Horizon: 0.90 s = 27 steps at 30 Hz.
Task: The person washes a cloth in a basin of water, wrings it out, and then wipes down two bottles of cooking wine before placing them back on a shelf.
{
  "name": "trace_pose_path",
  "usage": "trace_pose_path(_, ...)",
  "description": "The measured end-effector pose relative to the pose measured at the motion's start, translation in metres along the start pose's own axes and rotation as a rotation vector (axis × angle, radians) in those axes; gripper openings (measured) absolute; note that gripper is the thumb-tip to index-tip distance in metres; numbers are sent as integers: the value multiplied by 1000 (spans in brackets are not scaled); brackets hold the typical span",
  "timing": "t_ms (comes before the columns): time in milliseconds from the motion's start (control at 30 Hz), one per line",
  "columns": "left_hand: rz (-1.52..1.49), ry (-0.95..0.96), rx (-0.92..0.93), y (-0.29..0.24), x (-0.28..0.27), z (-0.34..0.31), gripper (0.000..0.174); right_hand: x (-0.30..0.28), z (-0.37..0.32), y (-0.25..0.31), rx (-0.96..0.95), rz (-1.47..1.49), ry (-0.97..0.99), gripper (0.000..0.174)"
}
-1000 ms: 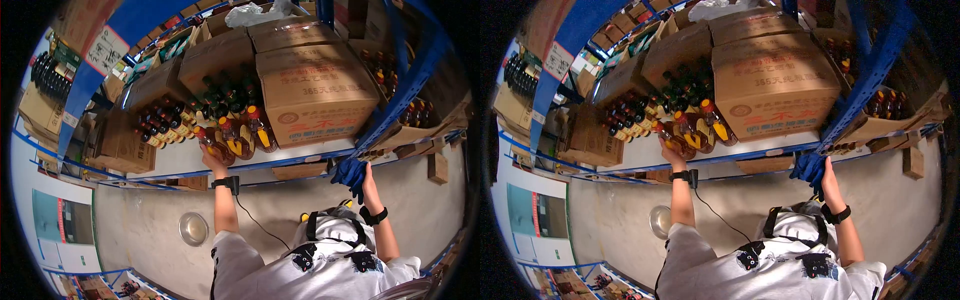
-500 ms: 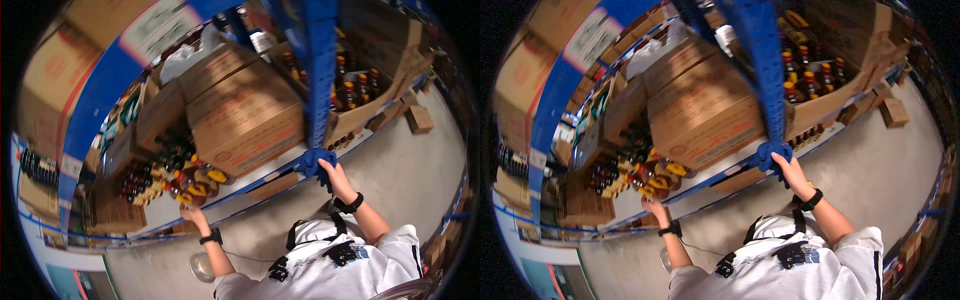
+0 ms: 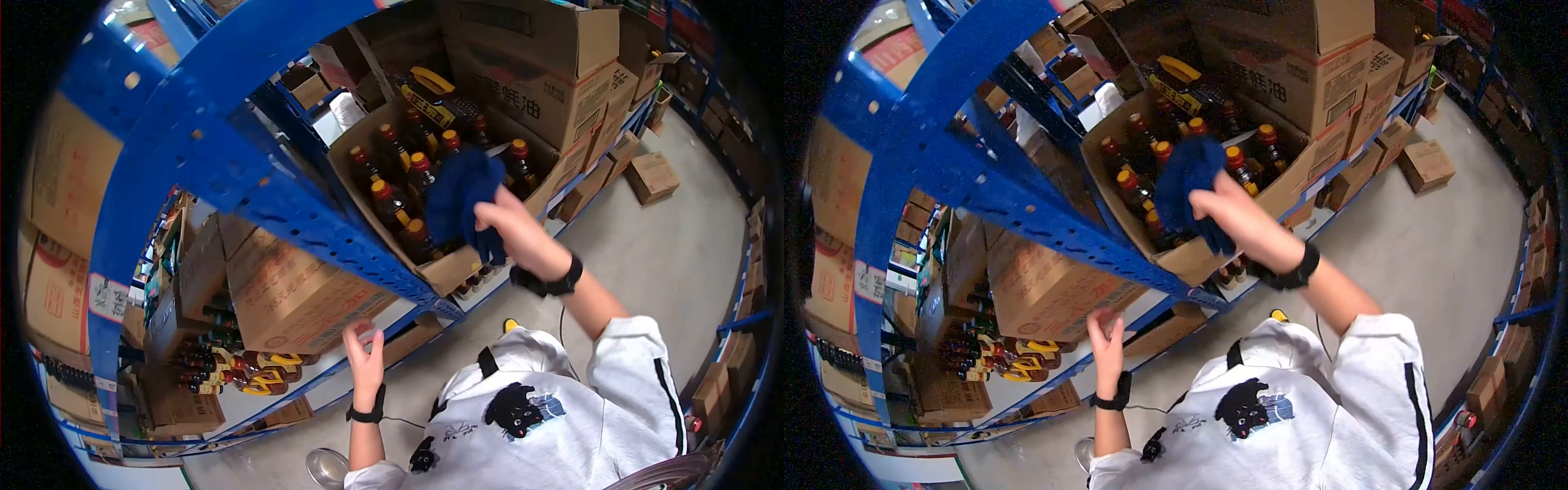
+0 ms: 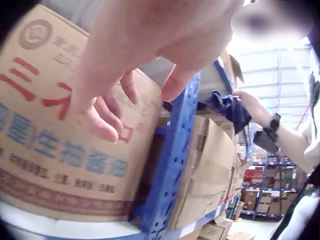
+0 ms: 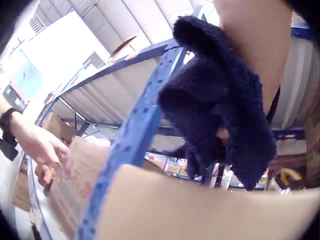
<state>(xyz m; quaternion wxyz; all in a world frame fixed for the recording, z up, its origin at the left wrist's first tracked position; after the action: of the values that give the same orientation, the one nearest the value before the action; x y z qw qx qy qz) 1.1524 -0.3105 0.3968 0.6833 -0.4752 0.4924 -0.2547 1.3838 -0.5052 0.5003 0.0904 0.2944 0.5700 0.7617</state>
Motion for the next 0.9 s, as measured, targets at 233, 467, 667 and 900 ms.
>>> trace_pose_path(233, -67, -188, 51, -31, 46, 41, 26, -95, 136, 68, -107, -959, -168, 73)
trace_pose_path(467, 37, -259, 10, -49, 51, 32, 27, -127, 232, 39, 391, -1346, -49, 77)
trace_pose_path(667, -124, -366, -115, -19, 52, 5, 30, -183, 299, 17, 233, -1410, -140, 47)
trace_pose_path(900, -158, -426, -75, -10, 42, -21, 29, -147, 274, 53, 83, -1204, -179, 45)
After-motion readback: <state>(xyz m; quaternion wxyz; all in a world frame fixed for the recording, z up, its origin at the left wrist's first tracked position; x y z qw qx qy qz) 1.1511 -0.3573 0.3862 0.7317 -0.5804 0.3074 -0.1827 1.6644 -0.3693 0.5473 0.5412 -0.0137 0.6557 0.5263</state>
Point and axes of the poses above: each hand's wrist, its own z-axis towards the middle knuckle, its own x-axis out of the palm, y = z × x, the point moved 7 cm from there along z, towards the middle knuckle, and after that the axes turned 15 degrees about y, right-handed, at the moved point
